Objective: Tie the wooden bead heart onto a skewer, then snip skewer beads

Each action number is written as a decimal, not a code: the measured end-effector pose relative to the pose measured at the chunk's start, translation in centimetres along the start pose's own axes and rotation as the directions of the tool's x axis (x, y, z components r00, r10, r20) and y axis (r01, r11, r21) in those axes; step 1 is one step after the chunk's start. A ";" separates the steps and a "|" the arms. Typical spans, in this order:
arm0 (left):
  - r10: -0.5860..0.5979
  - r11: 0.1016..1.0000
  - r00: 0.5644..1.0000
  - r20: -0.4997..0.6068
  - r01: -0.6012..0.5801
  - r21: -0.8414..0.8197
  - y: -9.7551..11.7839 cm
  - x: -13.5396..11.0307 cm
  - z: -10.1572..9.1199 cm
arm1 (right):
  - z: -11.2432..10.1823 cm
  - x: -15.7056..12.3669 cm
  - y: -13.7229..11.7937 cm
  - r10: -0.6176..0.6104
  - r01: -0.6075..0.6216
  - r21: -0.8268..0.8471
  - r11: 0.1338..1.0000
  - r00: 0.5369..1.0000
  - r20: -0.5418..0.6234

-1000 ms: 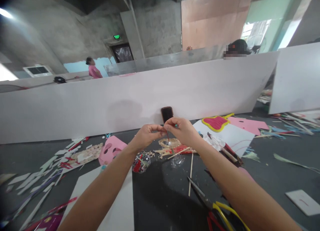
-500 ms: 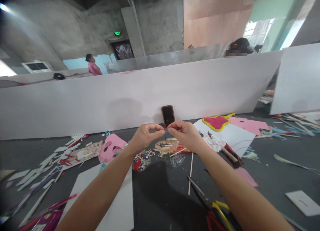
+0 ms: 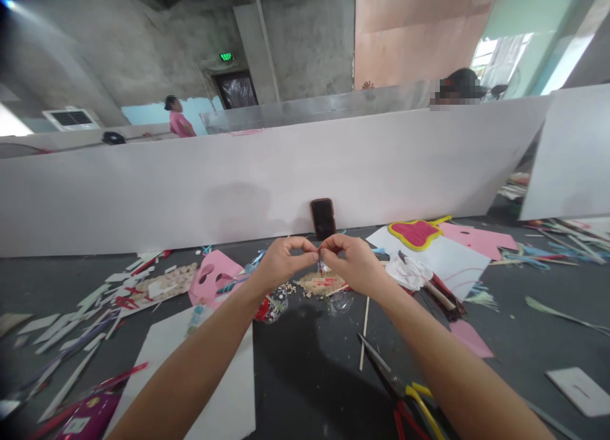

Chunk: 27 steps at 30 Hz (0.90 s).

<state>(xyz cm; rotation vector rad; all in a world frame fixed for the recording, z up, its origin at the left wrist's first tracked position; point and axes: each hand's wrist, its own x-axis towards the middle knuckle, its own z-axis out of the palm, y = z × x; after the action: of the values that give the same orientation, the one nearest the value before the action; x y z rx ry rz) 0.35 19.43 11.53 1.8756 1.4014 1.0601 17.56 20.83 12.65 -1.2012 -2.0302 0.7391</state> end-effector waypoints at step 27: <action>0.060 0.997 0.998 -0.027 -0.061 -0.041 0.7 -0.2 0.6 | -0.5 -0.6 -0.3 -0.030 0.033 -0.167 0.985 0.999 0.015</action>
<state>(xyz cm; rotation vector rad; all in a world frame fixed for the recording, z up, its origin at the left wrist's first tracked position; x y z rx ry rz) 1.16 19.01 11.72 1.8910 1.3335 1.1380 17.97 20.22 13.05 -1.2571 -2.1517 0.5710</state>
